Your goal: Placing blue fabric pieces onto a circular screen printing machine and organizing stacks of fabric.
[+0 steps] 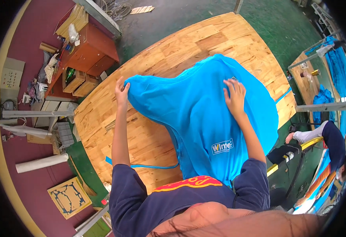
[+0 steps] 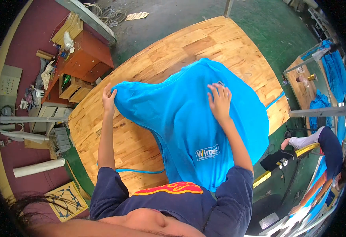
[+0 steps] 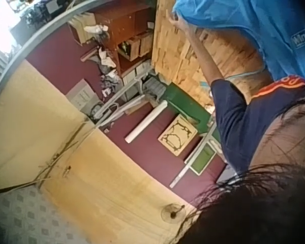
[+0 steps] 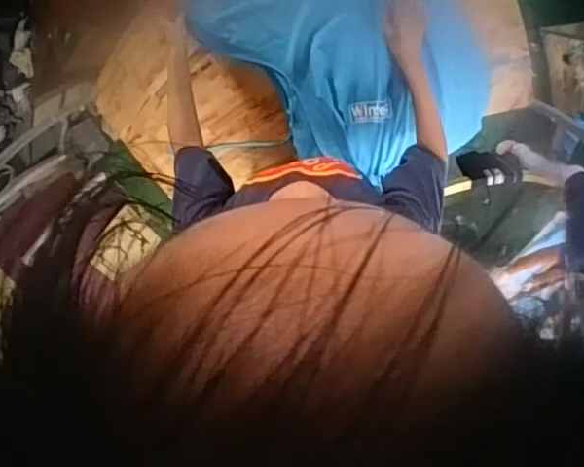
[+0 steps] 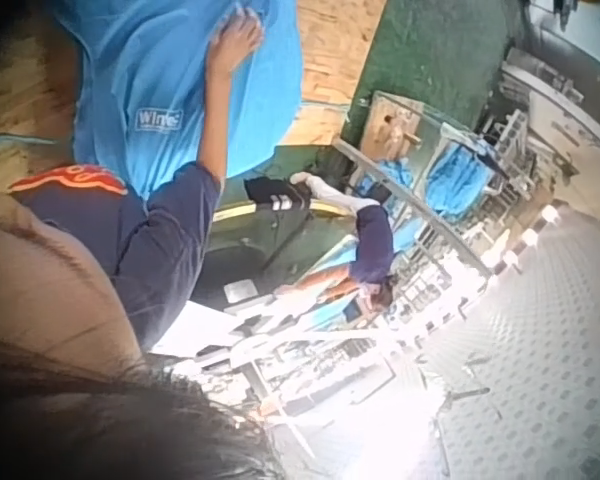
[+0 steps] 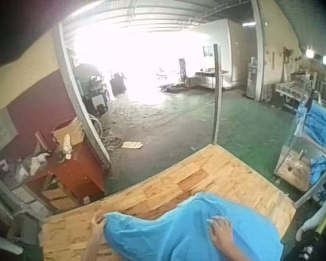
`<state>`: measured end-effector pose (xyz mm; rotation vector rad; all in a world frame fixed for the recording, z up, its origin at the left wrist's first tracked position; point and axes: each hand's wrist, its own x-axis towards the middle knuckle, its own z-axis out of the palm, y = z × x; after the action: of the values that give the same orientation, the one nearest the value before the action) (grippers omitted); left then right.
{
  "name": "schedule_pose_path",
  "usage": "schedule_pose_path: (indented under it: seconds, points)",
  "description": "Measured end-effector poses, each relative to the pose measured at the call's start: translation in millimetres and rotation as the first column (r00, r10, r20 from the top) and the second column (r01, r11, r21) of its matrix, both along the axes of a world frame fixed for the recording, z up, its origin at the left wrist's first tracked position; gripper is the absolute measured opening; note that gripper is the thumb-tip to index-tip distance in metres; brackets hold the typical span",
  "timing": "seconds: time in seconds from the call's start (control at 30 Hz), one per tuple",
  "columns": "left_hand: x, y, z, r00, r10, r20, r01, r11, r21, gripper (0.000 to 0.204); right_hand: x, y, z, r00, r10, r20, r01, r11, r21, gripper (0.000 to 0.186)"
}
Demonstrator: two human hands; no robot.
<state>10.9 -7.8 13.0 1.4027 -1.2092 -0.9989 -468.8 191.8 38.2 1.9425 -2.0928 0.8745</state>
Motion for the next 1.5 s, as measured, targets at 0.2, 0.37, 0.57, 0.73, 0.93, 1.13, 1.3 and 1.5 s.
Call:
schedule_pose_path:
  seconds: [0.2,0.37,0.57,0.73,0.93,1.13,1.3,1.5]
  points:
    - [12,-59,-26,0.991,-0.037,0.129,0.051,0.993,-0.103,0.04,60,160,22,0.973,0.062,0.22,-0.089,0.989,0.116,0.028]
    - [4,-36,-30,0.845,0.181,0.502,-0.037,0.958,-0.283,0.032,132,294,36,0.931,0.122,0.344,-0.298,0.798,0.524,0.028]
    - [-72,123,21,0.783,-0.272,0.56,0.556,0.71,-0.433,0.016,172,346,30,0.986,-0.022,0.168,-0.063,0.871,0.487,0.031]
    - [-121,312,36,0.37,-0.612,0.699,0.916,0.113,-0.386,0.022,186,353,30,1.0,0.007,-0.01,-0.002,0.911,0.412,0.02]
    - [-115,380,42,0.231,-0.562,0.794,0.937,-0.091,-0.337,0.021,209,369,35,0.993,0.064,0.1,-0.093,0.943,0.32,0.015]
    - [-112,368,69,-0.088,-0.873,0.48,0.992,-0.118,-0.033,0.021,194,360,40,0.937,0.199,0.288,-0.274,0.929,0.249,0.013]
    - [-196,305,83,0.159,-0.81,0.564,0.985,0.088,-0.152,0.009,57,314,39,0.954,-0.193,0.23,0.182,0.981,0.069,0.011]
    - [-360,172,67,0.516,-0.622,0.589,0.85,0.456,-0.264,0.01,-80,262,-1,0.738,-0.66,0.143,0.607,0.741,0.287,0.019]
